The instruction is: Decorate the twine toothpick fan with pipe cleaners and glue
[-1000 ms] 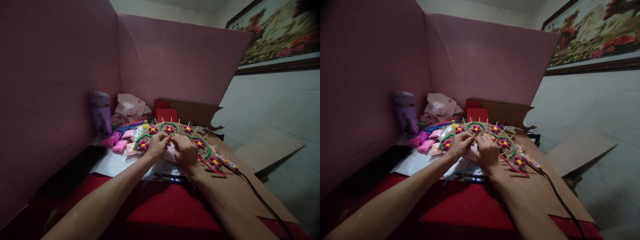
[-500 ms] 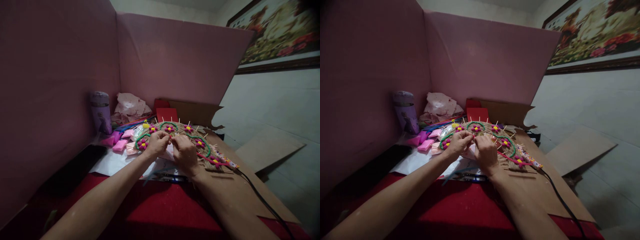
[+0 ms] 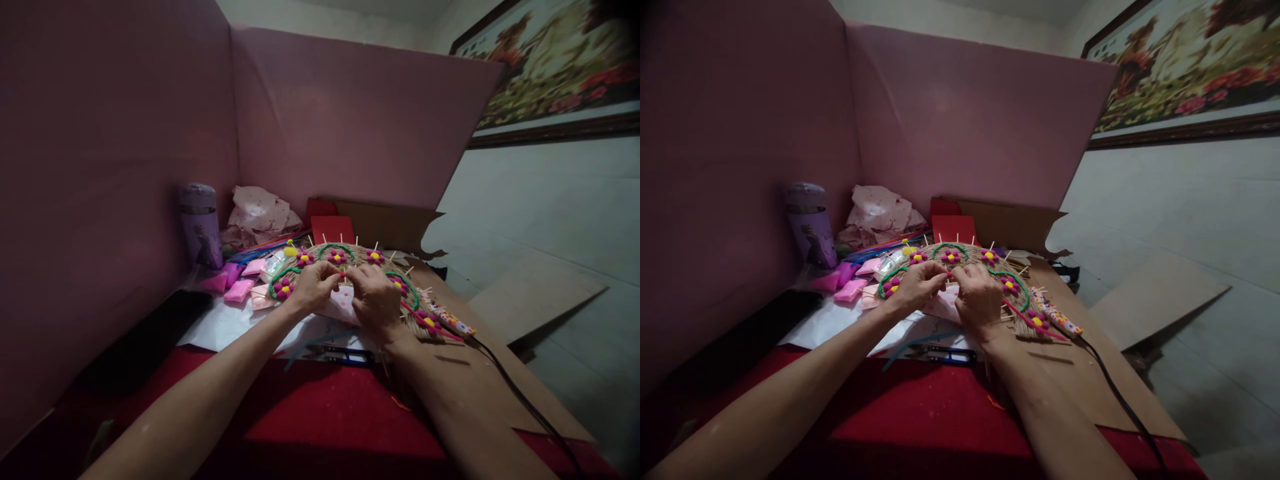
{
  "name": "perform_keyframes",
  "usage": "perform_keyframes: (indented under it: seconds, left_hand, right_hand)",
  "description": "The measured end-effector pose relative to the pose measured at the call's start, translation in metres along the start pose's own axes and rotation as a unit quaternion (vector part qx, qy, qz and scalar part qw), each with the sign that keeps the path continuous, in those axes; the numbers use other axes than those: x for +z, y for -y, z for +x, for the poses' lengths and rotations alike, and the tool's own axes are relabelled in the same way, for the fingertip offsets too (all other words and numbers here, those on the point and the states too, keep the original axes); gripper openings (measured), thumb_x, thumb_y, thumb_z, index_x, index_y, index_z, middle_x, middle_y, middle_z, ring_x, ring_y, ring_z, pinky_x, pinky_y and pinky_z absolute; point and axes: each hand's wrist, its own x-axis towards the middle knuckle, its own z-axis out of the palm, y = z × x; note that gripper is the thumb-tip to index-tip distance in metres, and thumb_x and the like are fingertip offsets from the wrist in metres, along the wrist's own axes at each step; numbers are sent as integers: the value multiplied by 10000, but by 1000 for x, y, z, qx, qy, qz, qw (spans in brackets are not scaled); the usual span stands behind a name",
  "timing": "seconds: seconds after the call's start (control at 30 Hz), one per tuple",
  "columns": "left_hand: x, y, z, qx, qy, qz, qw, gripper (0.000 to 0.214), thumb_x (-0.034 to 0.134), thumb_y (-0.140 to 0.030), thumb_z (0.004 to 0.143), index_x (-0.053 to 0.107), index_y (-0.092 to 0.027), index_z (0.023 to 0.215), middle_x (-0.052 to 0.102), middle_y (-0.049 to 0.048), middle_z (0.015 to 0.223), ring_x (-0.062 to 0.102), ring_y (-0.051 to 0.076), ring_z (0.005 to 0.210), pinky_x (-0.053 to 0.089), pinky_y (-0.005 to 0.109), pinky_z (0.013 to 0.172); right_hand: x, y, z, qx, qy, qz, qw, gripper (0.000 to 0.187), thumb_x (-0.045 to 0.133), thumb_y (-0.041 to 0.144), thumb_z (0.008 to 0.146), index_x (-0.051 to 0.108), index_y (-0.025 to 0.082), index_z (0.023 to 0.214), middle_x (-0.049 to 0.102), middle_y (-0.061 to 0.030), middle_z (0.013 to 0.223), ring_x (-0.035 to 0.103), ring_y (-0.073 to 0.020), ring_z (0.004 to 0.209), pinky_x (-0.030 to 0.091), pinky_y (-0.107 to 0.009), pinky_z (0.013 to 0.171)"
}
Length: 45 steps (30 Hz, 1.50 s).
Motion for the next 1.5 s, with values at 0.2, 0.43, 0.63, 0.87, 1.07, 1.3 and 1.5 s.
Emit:
perform_keyframes:
  seconds: [0.2,0.43,0.63,0.87,1.07,1.3,1.5]
  left_hand:
    - [-8,-7,-4,-82,56,-47,994,123,589,-242,669,552,-142,607,494,-46,443,358,35,327,221,159,335]
    - [-9,-9,-5,-139,90,-253,953,202,696,-261,596,545,-127,619,532,-28,505,333,7,341,192,151,344]
    - [-7,-14,-8,-159,117,-312,929,192,722,-214,577,562,-109,590,523,-17,516,384,12,397,216,146,361]
    - [-3,-9,-6,-155,44,-273,948,246,744,-275,566,559,-120,612,554,-12,501,401,27,351,236,157,338]
    - [-3,-8,-5,-104,63,-199,972,246,699,-306,604,535,-125,582,519,-30,463,383,37,312,223,170,309]
    - [-3,-2,-2,-18,-31,-92,995,119,570,-248,675,523,-146,633,466,-57,471,378,51,398,280,184,394]
    - [-16,-4,4,60,56,148,986,41,556,-156,651,569,-146,614,534,-24,576,447,85,555,320,204,512]
  right_hand:
    - [1,-4,1,-11,12,41,999,189,474,84,789,612,208,829,577,-46,794,466,-204,801,321,-294,661]
    - [1,1,1,33,-34,210,977,152,472,124,814,604,196,800,620,-28,774,518,-182,768,388,-293,686]
    - [5,0,0,55,-51,271,960,153,497,134,803,628,210,821,652,-22,779,565,-180,750,427,-296,687]
    - [9,2,-1,50,-42,250,966,158,486,153,821,634,195,784,660,-46,779,580,-186,745,442,-307,696]
    - [7,3,-1,52,-40,241,968,155,492,133,813,638,184,817,658,-43,770,578,-187,752,432,-303,707]
    - [4,15,-6,42,19,200,979,153,496,165,828,642,189,791,651,-34,752,574,-169,724,400,-271,683]
    - [-5,7,-1,18,19,184,983,160,483,124,786,616,189,725,607,-33,722,532,-176,747,368,-274,669]
